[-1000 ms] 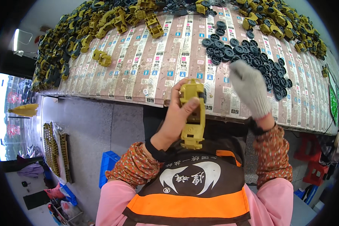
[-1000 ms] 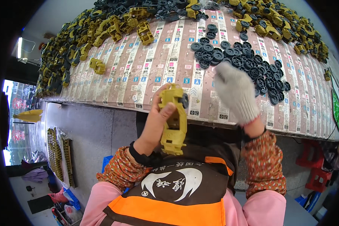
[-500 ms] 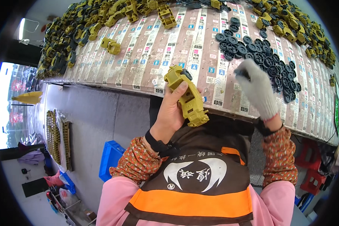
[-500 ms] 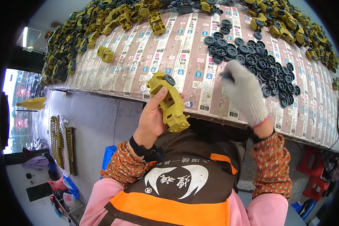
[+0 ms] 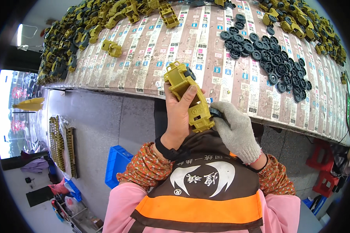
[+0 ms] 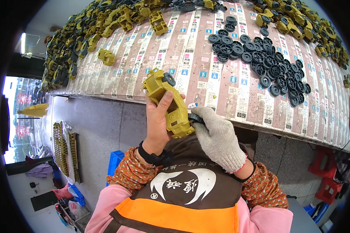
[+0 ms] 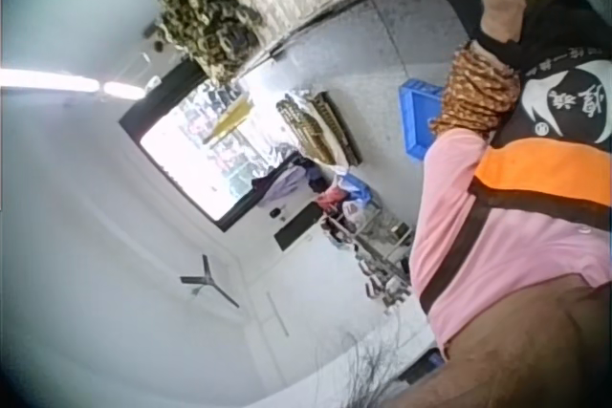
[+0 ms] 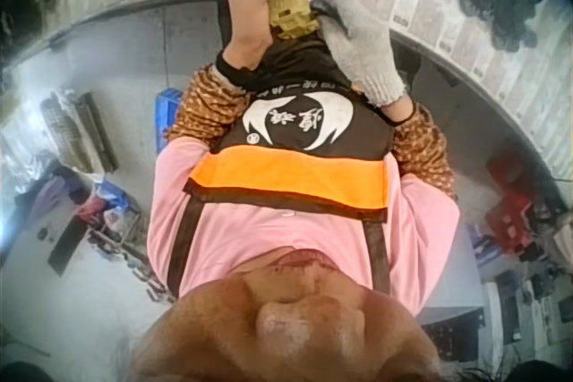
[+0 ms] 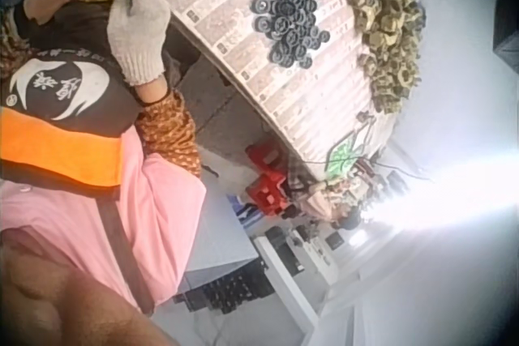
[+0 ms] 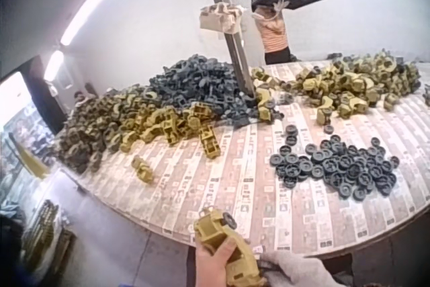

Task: The person assembles yellow plastic frames with black circular wheels by hand. They pick up a frame, insert a wheel into a slot, and place the completed unit on the table, repeating this process for multiple items.

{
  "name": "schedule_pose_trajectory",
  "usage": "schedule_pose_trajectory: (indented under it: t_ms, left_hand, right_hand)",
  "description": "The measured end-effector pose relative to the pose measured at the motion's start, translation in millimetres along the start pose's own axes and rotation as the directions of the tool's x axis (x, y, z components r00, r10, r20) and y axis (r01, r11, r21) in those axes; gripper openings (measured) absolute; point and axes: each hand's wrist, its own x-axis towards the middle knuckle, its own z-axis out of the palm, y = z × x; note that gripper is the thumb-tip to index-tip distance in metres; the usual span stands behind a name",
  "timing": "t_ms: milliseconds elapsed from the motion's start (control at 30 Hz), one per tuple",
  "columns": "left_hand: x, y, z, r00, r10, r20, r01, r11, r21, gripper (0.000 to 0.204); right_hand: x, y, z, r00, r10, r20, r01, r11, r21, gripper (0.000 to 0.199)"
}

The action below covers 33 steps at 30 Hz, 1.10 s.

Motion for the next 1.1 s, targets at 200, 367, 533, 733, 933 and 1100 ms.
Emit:
schedule_pose_trajectory:
  t_ms: [200, 367, 533, 733, 933, 1100]
  left_hand:
    - [-4, -3, 7, 0.999, 0.052, 0.002, -0.052, 0.999, 0.015, 0.048]
    - [-6, -4, 13, 0.996, 0.083, 0.016, -0.083, 0.996, 0.010, 0.049]
    - [-5, -7, 12, 0.996, 0.093, 0.011, -0.094, 0.994, 0.053, 0.049]
    - [-3, -14, 10, 0.966, 0.257, -0.003, -0.255, 0.960, 0.119, 0.048]
    - [-11, -25, 8, 0.958, 0.271, 0.094, -0.285, 0.939, 0.193, 0.060]
    - [-18, -26, 15, 0.930, 0.290, 0.225, -0.324, 0.937, 0.133, 0.065]
  right_hand:
    - [0, 0, -1, 0.996, 0.080, -0.034, -0.076, 0.991, 0.109, 0.030]
    - [1, 2, -2, 0.998, 0.057, -0.029, -0.056, 0.997, 0.047, 0.030]
    - [0, 7, 1, 0.999, 0.007, -0.051, -0.007, 1.000, 0.011, 0.032]
    - [-10, 7, 5, 0.997, -0.050, -0.050, 0.050, 0.999, -0.011, 0.039]
    - [-16, 8, 5, 0.996, -0.082, 0.026, 0.083, 0.996, -0.014, 0.048]
    - [-17, -9, -7, 0.995, 0.004, 0.097, 0.008, 0.993, -0.117, 0.047]
